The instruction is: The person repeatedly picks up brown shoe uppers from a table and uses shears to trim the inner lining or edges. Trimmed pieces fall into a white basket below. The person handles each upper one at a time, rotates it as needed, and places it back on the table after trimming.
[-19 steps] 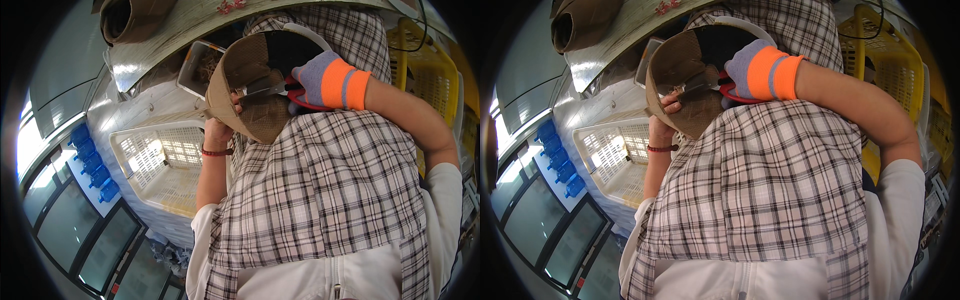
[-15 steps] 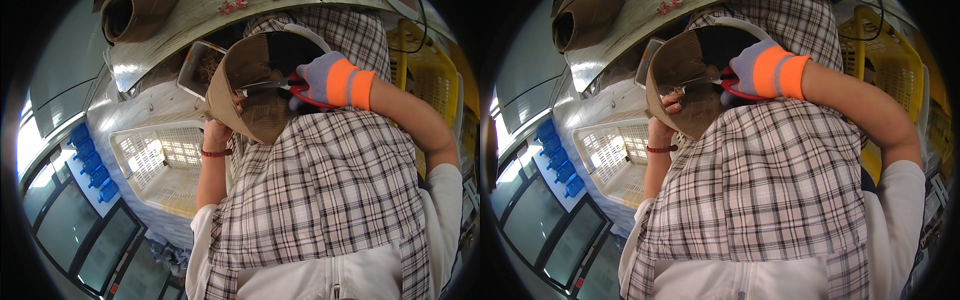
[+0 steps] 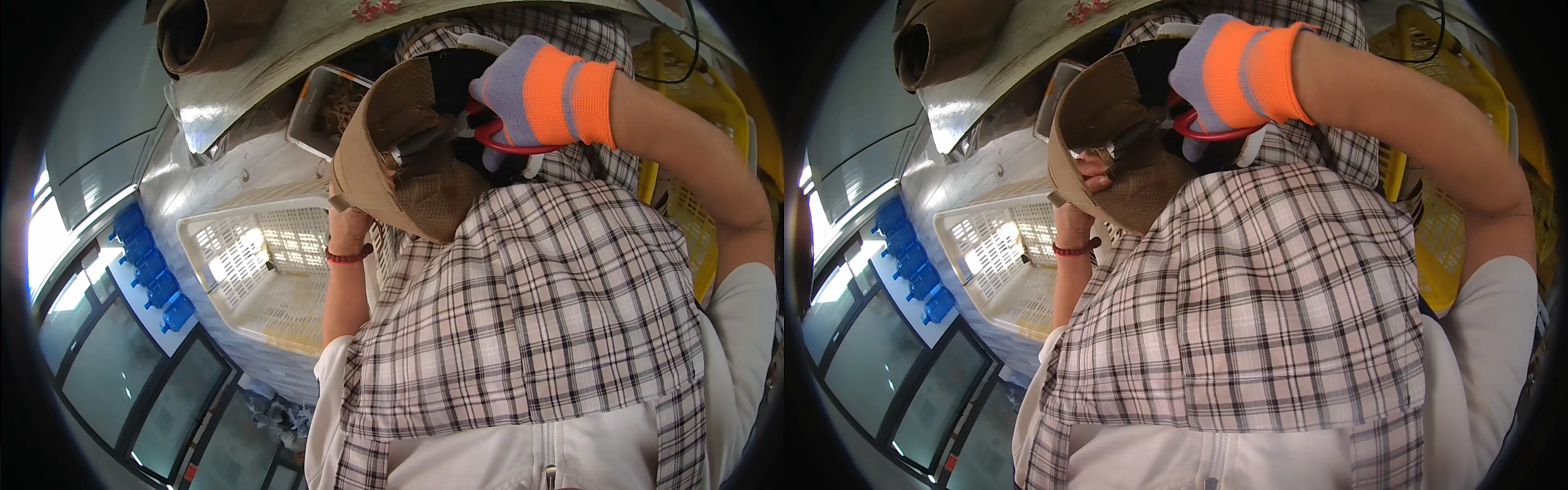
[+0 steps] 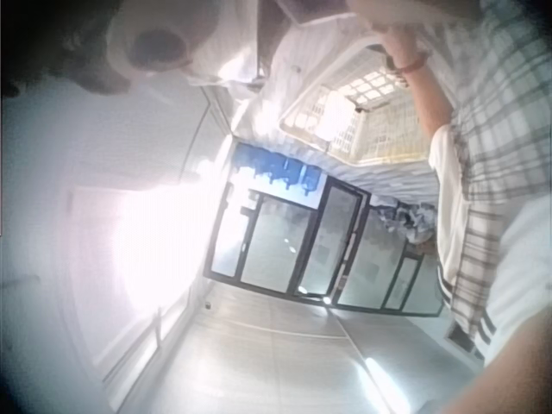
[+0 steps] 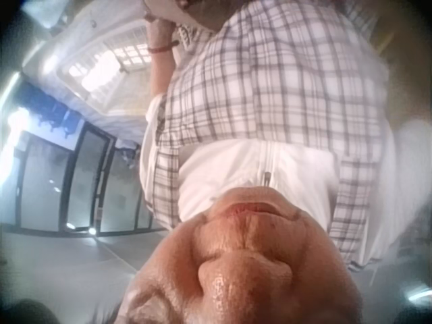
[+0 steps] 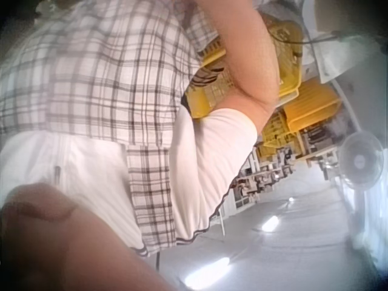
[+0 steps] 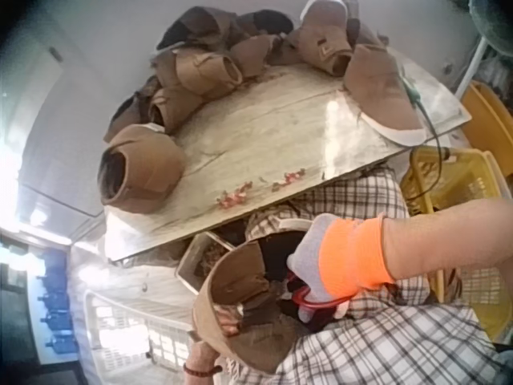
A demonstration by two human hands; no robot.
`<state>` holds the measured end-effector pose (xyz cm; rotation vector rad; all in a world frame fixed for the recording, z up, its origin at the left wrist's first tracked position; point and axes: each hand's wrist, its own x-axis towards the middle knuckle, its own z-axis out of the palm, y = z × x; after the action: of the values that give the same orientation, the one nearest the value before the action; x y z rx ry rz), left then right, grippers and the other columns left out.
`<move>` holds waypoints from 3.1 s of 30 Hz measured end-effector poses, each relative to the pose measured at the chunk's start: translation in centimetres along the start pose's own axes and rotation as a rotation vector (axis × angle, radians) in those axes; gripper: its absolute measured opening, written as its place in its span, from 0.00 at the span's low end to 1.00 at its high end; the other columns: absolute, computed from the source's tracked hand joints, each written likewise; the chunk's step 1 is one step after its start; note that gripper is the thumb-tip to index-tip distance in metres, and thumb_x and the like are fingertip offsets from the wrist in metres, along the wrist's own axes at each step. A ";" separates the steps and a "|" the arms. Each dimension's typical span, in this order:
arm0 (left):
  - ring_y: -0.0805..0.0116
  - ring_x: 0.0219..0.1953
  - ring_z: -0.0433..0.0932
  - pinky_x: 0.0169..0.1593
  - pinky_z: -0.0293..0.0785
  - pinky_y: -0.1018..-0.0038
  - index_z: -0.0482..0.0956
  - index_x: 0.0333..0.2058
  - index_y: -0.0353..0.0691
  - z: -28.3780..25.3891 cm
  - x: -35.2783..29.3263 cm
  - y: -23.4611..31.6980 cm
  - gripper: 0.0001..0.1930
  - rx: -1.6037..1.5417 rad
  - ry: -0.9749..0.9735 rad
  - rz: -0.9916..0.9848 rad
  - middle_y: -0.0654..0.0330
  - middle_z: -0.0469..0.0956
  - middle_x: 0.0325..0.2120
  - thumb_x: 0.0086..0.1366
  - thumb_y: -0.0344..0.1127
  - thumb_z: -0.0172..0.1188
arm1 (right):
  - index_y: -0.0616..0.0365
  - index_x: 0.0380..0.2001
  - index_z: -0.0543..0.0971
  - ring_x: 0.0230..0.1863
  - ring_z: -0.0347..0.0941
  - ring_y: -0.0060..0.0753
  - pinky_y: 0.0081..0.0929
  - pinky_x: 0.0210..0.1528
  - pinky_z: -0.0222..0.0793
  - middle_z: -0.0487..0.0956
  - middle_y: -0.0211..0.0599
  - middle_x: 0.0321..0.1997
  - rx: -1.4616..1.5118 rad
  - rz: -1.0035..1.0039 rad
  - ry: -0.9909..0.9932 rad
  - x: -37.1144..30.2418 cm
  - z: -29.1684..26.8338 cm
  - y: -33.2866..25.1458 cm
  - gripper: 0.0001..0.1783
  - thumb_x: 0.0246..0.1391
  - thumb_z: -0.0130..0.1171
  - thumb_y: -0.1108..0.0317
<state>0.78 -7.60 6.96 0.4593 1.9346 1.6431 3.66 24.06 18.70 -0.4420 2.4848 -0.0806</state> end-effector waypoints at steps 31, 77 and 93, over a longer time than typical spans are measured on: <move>0.64 0.37 0.83 0.41 0.82 0.71 0.71 0.49 0.28 -1.4 0.3 0.3 0.16 0.077 -0.156 0.090 0.51 0.81 0.38 0.64 0.27 0.56 | 0.62 0.32 0.84 0.40 0.79 0.51 0.40 0.42 0.72 0.82 0.50 0.34 0.090 -0.130 -0.205 -0.8 -5.2 1.3 0.42 0.48 0.52 0.27; 0.66 0.40 0.79 0.42 0.77 0.69 0.76 0.46 0.32 0.4 5.0 -4.5 0.10 -0.886 0.264 -0.233 0.57 0.80 0.39 0.67 0.28 0.56 | 0.70 0.33 0.80 0.10 0.65 0.25 0.23 0.17 0.70 0.68 0.31 0.10 0.814 0.011 -0.727 3.3 -0.7 4.6 0.45 0.59 0.43 0.29; 0.67 0.52 0.74 0.57 0.70 0.71 0.65 0.56 0.35 0.3 4.4 -4.0 0.20 -0.492 0.206 -0.124 0.58 0.74 0.52 0.69 0.36 0.54 | 0.62 0.30 0.84 0.19 0.76 0.33 0.29 0.24 0.77 0.76 0.37 0.17 0.724 0.000 -0.678 5.0 -1.5 2.7 0.46 0.57 0.39 0.26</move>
<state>-2.10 -5.59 2.17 -0.0247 1.5706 2.0583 -1.77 24.84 16.66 -0.1170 1.6382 -0.6828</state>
